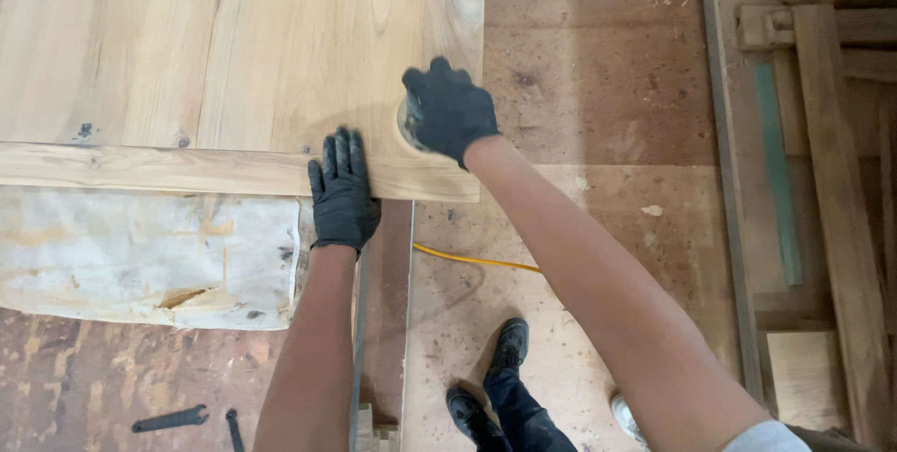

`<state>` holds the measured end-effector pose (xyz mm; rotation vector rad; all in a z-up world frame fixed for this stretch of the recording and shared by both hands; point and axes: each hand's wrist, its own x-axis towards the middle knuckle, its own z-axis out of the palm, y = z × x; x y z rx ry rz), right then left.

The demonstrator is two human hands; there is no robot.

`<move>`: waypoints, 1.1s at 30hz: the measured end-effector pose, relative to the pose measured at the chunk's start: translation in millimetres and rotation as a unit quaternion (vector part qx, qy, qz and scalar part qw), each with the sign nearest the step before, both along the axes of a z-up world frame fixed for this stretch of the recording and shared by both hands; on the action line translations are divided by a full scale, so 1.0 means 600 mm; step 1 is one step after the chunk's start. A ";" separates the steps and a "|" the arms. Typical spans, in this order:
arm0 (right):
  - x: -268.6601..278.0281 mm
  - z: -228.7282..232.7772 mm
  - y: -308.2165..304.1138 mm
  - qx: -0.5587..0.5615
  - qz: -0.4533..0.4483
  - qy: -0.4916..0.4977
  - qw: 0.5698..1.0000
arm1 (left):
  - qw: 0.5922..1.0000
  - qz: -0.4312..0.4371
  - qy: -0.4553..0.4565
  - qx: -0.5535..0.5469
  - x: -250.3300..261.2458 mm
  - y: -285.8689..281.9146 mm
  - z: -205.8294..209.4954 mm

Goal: The person sands a wooden panel using a handheld orbital sander, moving the tool across the surface and edges while wearing black gloves.

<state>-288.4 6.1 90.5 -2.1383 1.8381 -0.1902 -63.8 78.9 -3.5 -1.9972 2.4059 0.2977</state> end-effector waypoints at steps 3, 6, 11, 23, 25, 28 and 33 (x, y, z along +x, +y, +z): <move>0.012 0.009 0.012 -0.016 -0.021 -0.011 1.000 | 1.000 -0.004 0.001 0.017 0.005 -0.011 -0.013; 0.018 0.010 0.084 0.017 -0.012 -0.017 1.000 | 1.000 -0.007 0.012 0.021 0.012 -0.004 -0.018; 0.008 0.041 0.181 0.046 -0.018 -0.008 0.999 | 0.999 -0.024 0.024 0.024 0.022 -0.022 -0.028; -0.062 -0.032 0.040 -0.005 -0.069 -0.008 0.998 | 0.991 0.020 0.063 0.119 -0.001 -0.060 0.031; -0.082 -0.063 0.001 -0.006 -0.069 -0.010 0.998 | 0.990 0.037 0.046 0.131 -0.017 -0.067 0.053; -0.112 -0.104 -0.087 -0.061 -0.063 0.004 0.996 | 0.990 0.060 0.011 0.125 -0.042 -0.130 0.087; -0.131 -0.105 -0.217 -0.047 -0.032 0.027 0.998 | 0.981 0.117 0.010 0.157 -0.047 -0.223 0.084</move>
